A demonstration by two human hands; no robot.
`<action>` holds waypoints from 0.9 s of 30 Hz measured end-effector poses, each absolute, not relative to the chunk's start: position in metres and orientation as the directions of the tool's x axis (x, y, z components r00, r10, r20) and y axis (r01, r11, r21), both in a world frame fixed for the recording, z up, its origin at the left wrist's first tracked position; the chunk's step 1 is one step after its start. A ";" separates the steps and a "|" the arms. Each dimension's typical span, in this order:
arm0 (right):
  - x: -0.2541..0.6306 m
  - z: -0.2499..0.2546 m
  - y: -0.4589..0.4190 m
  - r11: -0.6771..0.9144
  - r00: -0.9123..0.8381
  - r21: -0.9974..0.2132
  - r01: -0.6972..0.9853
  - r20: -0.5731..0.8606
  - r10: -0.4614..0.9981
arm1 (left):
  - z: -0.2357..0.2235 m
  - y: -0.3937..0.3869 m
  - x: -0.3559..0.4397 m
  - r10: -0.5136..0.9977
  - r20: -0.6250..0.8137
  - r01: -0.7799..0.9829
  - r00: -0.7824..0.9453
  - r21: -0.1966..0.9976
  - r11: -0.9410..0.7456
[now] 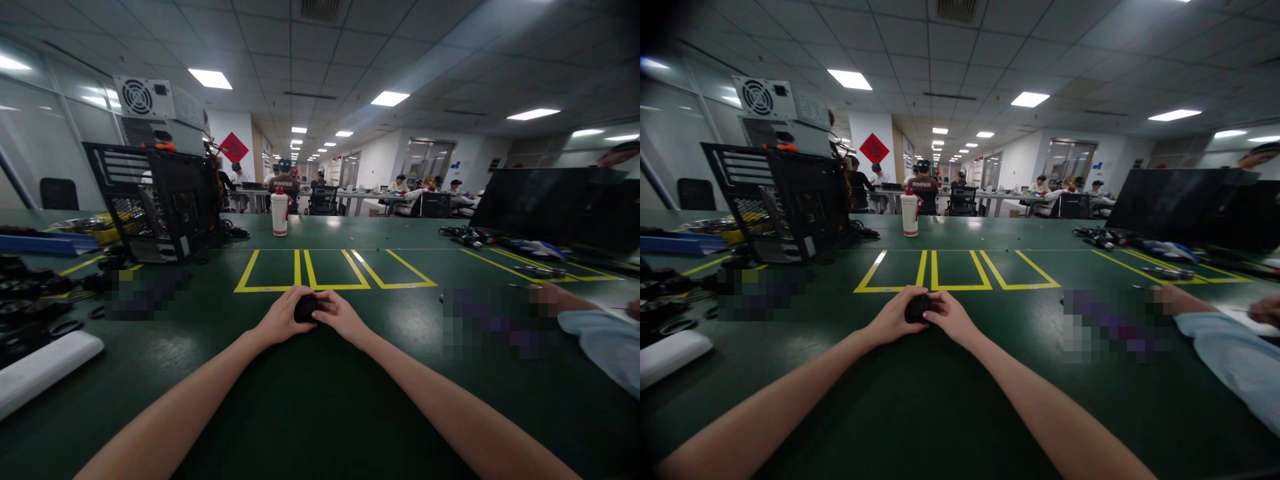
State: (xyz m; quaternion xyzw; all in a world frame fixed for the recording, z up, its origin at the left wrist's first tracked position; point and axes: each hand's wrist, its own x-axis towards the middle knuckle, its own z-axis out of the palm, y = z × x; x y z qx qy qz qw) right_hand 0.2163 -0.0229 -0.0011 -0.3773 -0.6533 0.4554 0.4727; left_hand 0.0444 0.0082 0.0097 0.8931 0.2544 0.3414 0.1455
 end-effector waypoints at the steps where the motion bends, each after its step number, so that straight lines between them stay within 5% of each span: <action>1: 0.216 -0.001 -0.024 0.304 -0.281 -0.952 0.049 0.278 0.918 | 0.010 0.008 0.044 0.553 0.538 0.355 0.636 0.432 -0.829; 27: 0.214 -0.003 -0.014 0.321 -0.189 -0.944 0.079 0.301 0.935 | 0.009 0.009 0.045 0.559 0.537 0.353 0.631 0.443 -0.824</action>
